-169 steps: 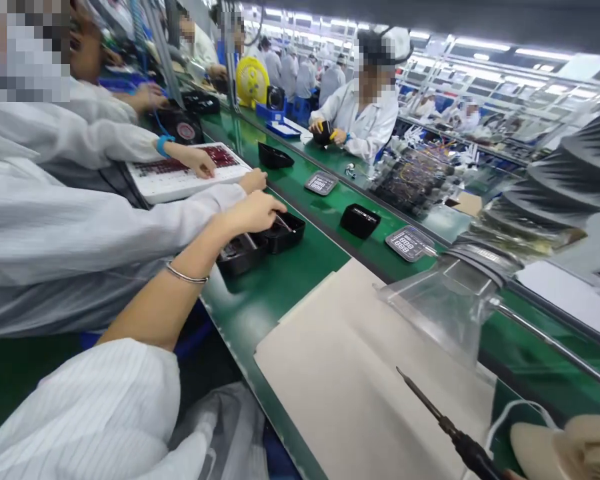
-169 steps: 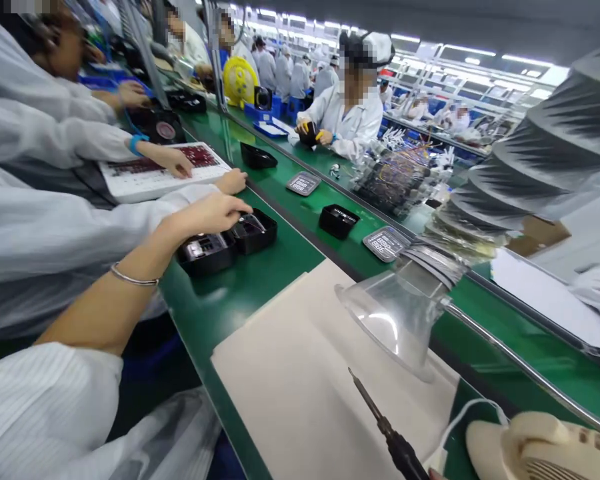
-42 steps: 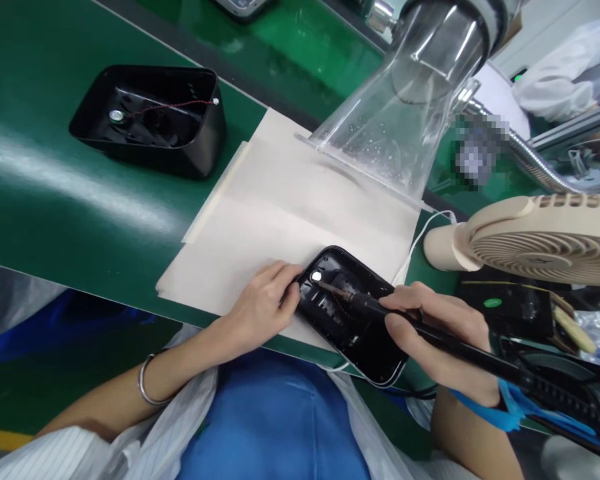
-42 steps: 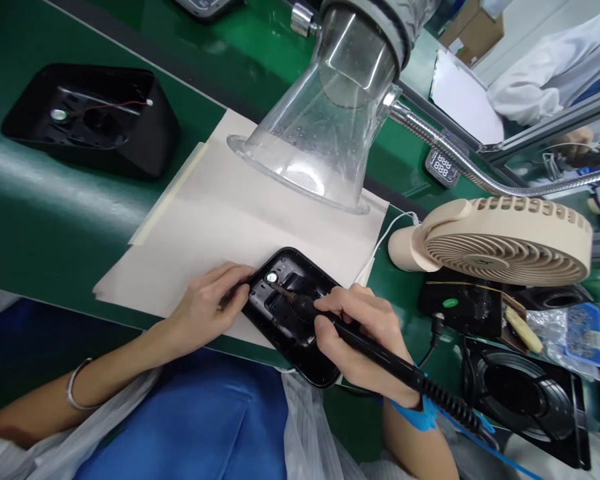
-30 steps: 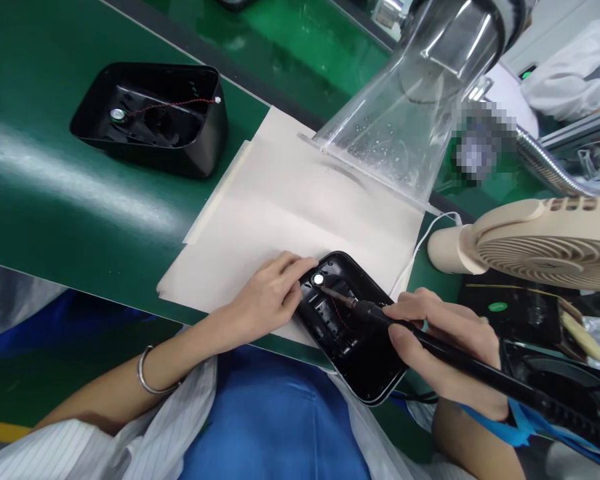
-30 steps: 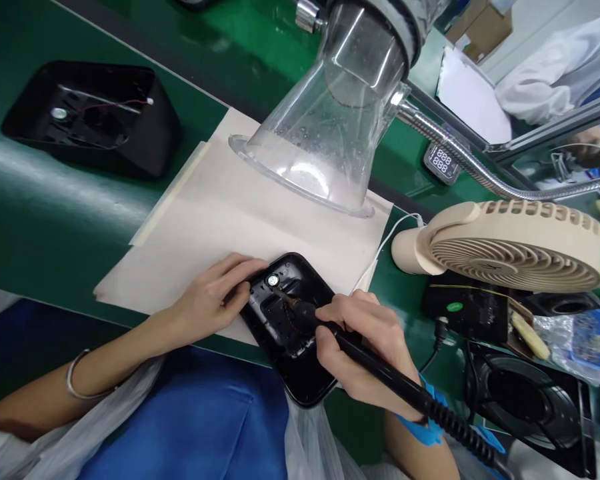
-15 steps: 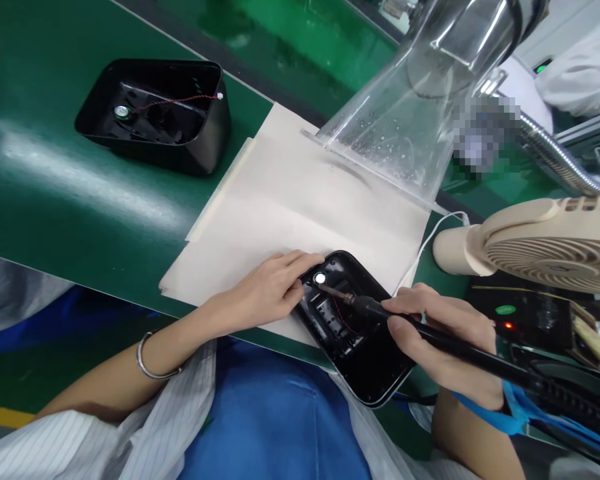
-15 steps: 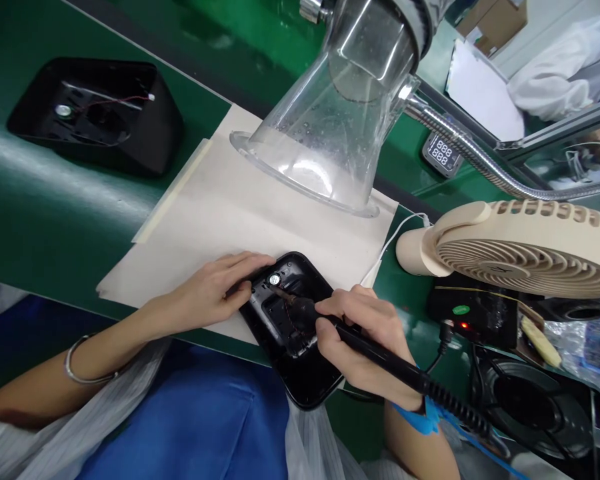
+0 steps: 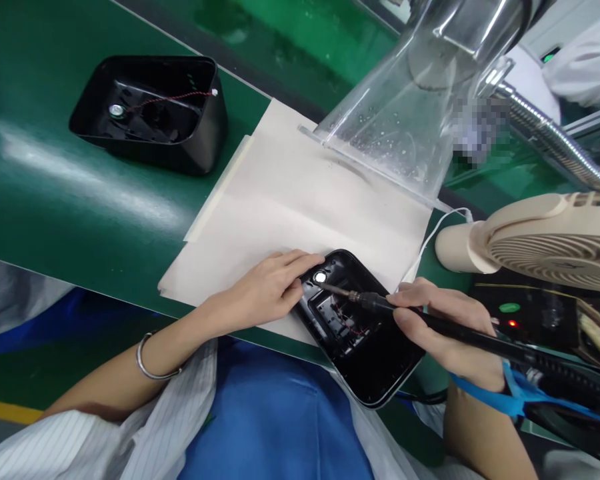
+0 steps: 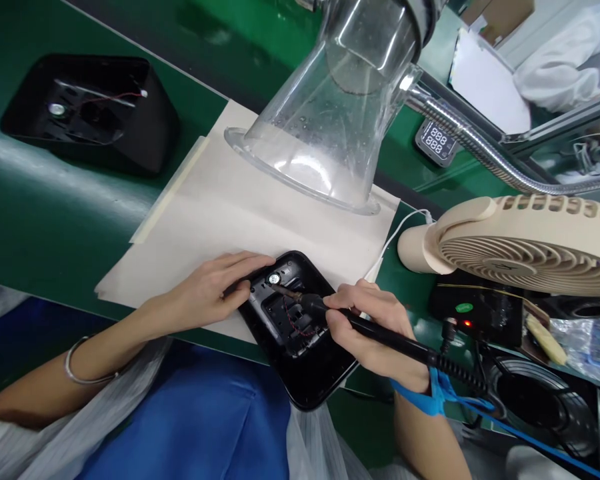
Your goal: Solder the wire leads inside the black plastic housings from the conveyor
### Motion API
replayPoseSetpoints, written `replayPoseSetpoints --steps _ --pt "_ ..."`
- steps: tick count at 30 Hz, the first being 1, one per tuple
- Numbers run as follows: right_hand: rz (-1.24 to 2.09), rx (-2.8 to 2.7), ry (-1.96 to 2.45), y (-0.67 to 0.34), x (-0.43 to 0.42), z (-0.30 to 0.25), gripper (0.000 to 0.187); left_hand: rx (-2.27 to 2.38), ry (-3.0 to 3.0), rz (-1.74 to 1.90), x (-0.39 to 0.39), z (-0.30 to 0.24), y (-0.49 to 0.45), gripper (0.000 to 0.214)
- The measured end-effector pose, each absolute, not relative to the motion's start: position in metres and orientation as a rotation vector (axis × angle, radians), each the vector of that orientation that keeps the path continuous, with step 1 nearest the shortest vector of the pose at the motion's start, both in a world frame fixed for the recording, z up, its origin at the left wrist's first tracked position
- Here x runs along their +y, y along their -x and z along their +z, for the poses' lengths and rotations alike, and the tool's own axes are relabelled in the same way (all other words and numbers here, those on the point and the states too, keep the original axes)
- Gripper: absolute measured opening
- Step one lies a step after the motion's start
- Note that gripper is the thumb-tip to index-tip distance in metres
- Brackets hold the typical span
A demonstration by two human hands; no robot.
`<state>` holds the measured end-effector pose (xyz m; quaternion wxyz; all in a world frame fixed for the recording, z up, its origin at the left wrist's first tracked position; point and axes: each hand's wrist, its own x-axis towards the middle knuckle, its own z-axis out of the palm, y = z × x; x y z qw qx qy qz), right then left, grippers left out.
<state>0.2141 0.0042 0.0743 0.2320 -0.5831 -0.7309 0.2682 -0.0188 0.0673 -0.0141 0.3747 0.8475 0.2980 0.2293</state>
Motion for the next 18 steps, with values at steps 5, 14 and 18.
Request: replayPoseSetpoints --steps 5,14,18 --pt "0.755 -1.985 1.633 -0.2152 0.0035 0.0726 0.008 0.731 -2.176 0.618 0.0675 -0.0168 0.0190 0.045" --pt "0.673 -2.028 1.628 -0.2148 -0.0004 0.0725 0.010 0.713 -2.205 0.649 0.0671 -0.0182 0.0196 0.044" --pt "0.661 -1.996 1.648 -0.2114 -0.0045 0.0736 0.009 0.721 -2.210 0.639 0.0673 -0.0175 0.0193 0.045"
